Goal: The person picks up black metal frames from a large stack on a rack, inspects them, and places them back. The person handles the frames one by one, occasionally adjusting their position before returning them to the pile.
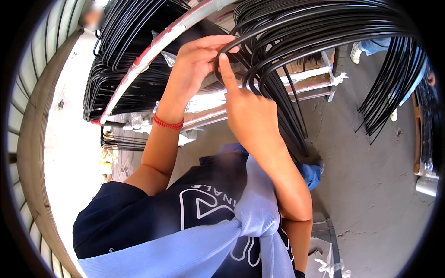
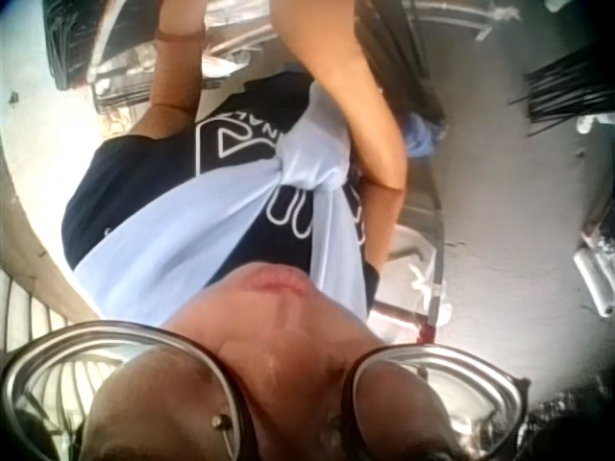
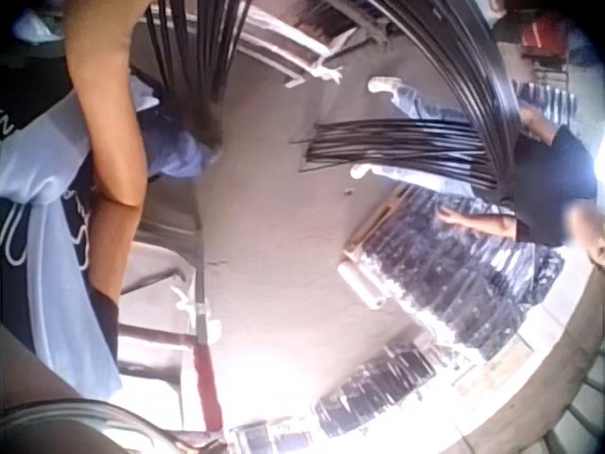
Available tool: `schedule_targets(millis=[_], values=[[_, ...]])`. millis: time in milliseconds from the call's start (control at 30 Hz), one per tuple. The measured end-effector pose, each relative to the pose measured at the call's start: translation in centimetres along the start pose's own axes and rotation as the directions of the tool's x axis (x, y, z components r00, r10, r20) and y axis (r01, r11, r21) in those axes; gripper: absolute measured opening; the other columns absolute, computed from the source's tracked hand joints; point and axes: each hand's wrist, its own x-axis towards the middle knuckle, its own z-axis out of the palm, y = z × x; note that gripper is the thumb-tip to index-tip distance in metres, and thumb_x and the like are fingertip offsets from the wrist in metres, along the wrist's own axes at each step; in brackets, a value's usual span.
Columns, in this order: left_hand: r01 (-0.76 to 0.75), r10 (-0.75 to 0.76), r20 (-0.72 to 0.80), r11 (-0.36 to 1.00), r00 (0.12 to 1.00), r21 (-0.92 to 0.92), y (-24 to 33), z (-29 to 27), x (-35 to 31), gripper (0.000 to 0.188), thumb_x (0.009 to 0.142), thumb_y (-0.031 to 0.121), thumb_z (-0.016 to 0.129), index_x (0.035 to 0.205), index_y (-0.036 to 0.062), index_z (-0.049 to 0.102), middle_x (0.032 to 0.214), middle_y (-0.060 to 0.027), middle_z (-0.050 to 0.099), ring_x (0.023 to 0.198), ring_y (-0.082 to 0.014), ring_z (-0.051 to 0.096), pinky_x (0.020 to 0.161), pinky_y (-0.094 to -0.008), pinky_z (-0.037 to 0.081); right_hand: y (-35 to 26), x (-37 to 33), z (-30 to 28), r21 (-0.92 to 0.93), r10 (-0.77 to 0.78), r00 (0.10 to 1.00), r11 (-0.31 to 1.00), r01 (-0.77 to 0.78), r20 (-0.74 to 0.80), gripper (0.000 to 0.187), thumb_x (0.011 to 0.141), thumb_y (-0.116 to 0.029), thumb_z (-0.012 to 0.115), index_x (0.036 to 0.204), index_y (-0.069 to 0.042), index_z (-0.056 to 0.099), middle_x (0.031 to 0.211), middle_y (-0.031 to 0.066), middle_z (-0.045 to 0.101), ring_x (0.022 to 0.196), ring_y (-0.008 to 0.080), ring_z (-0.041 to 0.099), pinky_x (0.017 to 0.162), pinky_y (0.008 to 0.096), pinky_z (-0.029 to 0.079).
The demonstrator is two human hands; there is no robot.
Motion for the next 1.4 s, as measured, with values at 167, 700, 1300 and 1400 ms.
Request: schedule_targets(millis=[167, 700, 1300, 1400], values=[[0.008, -0.008, 0.003, 1.000, 1.000, 0.002, 0.0, -0.1, 0.2, 0.039, 0.079, 0.003, 0.042, 0.114, -0.0108, 0.052, 0.106, -0.0207, 0.060, 0.100, -0.0234, 0.058, 0.084, -0.0310, 0.047, -0.2, 0.0, 0.1, -0.036, -0.002, 1.000, 0.999, 0.001, -0.030, 0.076, 0.065, 0.000, 0.055, 0.137, -0.007, 0.032, 0.053, 0.0050, 0.055, 0.043, 0.0206, 0.056, 0.042, 0.0304, 0.047], [0.079, -0.084, -0.043, 0.991, 0.995, -0.111, -0.6, -0.3, 0.0, 0.034, 0.081, 0.004, 0.045, 0.111, -0.0073, 0.057, 0.100, -0.0179, 0.063, 0.083, -0.0156, 0.059, 0.071, -0.0256, 0.047, -0.8, 0.8, -0.8, -0.044, 0.008, 1.000, 0.999, -0.009, -0.010, 0.071, 0.068, 0.000, 0.056, 0.135, -0.002, 0.034, 0.056, 0.0085, 0.057, 0.045, 0.0217, 0.057, 0.044, 0.0304, 0.047], [0.053, -0.087, -0.089, 0.941, 0.992, -0.333, -4.6, -2.3, 0.8, 0.028, 0.081, 0.003, 0.046, 0.103, -0.0057, 0.061, 0.092, -0.0100, 0.065, 0.071, -0.0091, 0.055, 0.064, -0.0213, 0.042, -2.1, 3.6, -0.7, 0.007, 0.082, 0.988, 0.996, -0.084, 0.132, 0.058, 0.077, -0.009, 0.059, 0.129, 0.004, 0.038, 0.092, 0.0227, 0.062, 0.072, 0.0341, 0.063, 0.060, 0.0358, 0.052], [0.030, -0.066, -0.113, 0.955, 0.991, -0.295, -5.5, -2.6, 0.8, 0.026, 0.083, 0.002, 0.046, 0.104, -0.0048, 0.061, 0.092, -0.0080, 0.064, 0.066, -0.0068, 0.049, 0.061, -0.0209, 0.040, -1.5, 3.5, -1.2, 0.063, 0.127, 0.955, 0.987, -0.149, 0.268, 0.044, 0.079, -0.010, 0.059, 0.121, -0.002, 0.050, 0.078, 0.0198, 0.062, 0.064, 0.0319, 0.063, 0.055, 0.0377, 0.050]])
